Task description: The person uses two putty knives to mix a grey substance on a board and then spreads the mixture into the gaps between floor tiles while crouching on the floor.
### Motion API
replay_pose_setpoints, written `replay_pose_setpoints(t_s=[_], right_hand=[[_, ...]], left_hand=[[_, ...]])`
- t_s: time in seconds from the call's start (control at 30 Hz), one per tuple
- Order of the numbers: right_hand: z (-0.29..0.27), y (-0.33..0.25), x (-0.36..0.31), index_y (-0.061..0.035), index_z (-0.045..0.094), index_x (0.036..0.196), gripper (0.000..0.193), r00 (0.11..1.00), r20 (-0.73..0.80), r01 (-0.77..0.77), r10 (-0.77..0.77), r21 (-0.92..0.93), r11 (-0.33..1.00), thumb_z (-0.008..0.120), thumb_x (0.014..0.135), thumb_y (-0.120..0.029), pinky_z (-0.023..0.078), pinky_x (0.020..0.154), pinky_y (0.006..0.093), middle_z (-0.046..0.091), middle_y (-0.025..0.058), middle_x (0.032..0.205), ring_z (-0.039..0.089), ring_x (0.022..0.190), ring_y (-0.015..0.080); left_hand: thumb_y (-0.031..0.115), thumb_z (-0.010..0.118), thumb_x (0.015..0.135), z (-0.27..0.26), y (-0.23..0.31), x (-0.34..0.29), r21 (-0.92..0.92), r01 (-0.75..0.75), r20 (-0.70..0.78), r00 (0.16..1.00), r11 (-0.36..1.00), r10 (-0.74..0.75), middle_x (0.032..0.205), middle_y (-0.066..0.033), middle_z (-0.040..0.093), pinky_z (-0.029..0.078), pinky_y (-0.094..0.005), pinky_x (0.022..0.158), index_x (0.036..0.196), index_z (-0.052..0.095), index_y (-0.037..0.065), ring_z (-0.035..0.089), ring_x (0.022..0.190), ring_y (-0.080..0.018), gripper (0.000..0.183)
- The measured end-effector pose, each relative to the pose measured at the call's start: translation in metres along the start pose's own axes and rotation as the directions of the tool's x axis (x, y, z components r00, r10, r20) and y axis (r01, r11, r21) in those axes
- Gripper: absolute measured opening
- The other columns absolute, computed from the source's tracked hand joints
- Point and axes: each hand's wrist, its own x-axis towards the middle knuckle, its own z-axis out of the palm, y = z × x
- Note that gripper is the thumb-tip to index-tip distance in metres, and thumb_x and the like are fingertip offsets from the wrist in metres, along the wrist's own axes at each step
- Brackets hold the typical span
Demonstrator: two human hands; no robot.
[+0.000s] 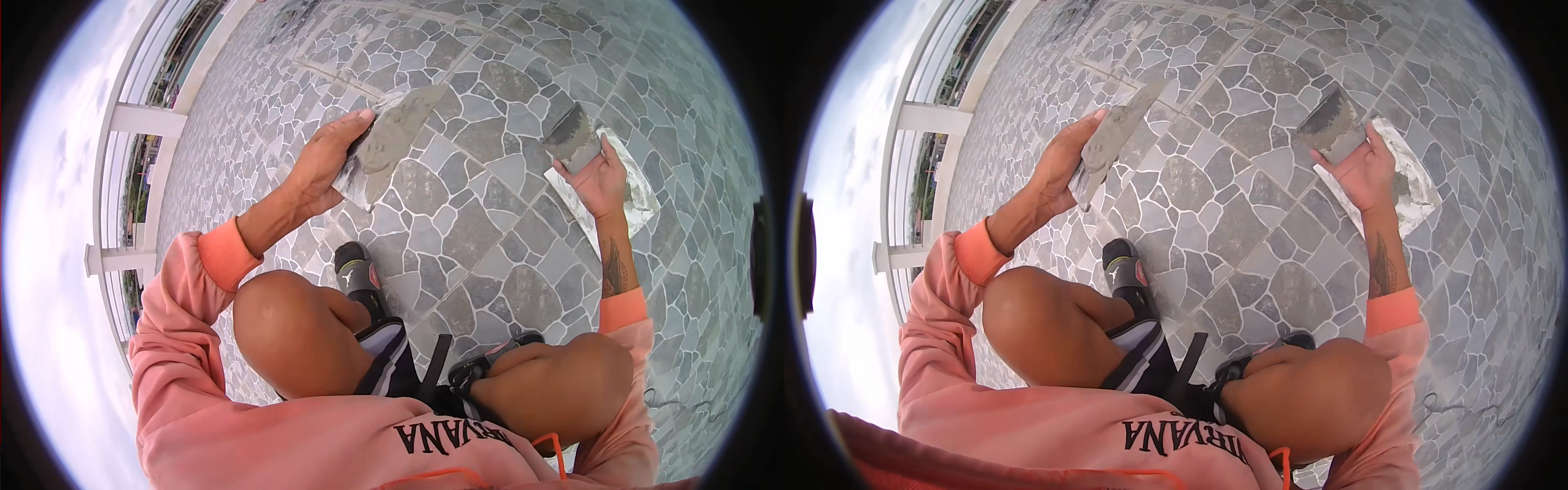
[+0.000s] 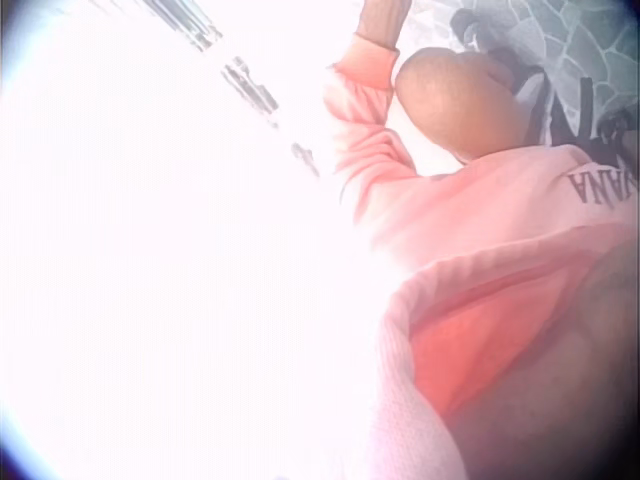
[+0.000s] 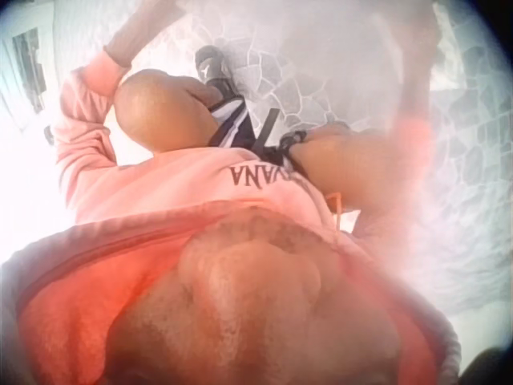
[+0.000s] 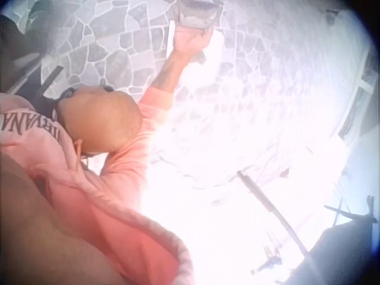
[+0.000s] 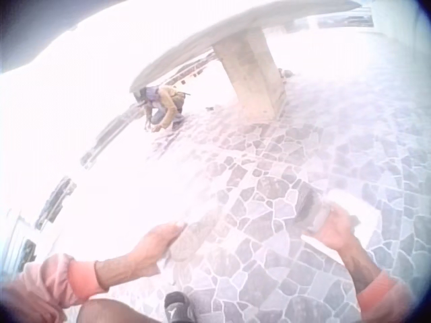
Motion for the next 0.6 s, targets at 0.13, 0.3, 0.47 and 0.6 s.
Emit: replay_pose_setpoints(t_s=[0.13,0.3,0.47,0.6], right_hand=[[-0.014,0.013,-0.046,-0.0087,0.046,0.134,0.043,0.994,-0.090,0.059,-0.059,-0.004,0.998,0.042,0.103,-0.037,0.047,0.092,0.0530,0.057,0.0113,0.131,0.058,0.117,0.0304],[-0.001,0.018,-0.080,-0.0052,0.044,0.135,0.043,0.995,-0.056,0.072,-0.078,-0.095,0.993,0.045,0.102,-0.034,0.053,0.088,0.0518,0.057,0.0119,0.130,0.060,0.116,0.0278],[0.133,0.065,-0.036,0.0048,0.045,0.129,0.040,0.999,-0.026,-0.044,0.037,-0.364,0.930,0.053,0.098,-0.020,0.052,0.095,0.0527,0.054,0.0185,0.130,0.059,0.117,0.0307],[0.255,0.123,0.027,0.0119,0.045,0.119,0.034,0.983,0.171,0.001,0.074,-0.403,0.915,0.056,0.091,-0.005,0.053,0.095,0.0534,0.054,0.0215,0.125,0.059,0.113,0.0329]], left_hand=[[0.021,0.042,0.104,-0.041,0.021,0.005,-0.019,-0.146,-0.054,0.988,0.989,0.144,0.078,-0.0036,0.054,0.043,-0.0165,0.038,0.128,0.048,-0.004,0.049,0.049,-0.0077,0.035],[0.015,0.041,0.102,-0.101,0.021,0.029,-0.395,-0.112,0.320,0.914,0.912,0.251,0.075,-0.0029,0.049,0.035,-0.0186,0.033,0.120,0.050,-0.005,0.040,0.044,-0.0065,0.028],[0.014,0.041,0.102,-0.174,0.015,0.036,-0.553,0.126,0.544,0.803,0.824,0.243,0.078,-0.0050,0.044,0.037,-0.0193,0.031,0.119,0.047,-0.008,0.042,0.045,-0.0083,0.028],[0.013,0.041,0.102,-0.217,0.035,0.030,-0.587,0.208,0.605,0.755,0.782,0.253,0.077,-0.0048,0.044,0.037,-0.0193,0.030,0.113,0.048,-0.006,0.042,0.044,-0.0084,0.023]])
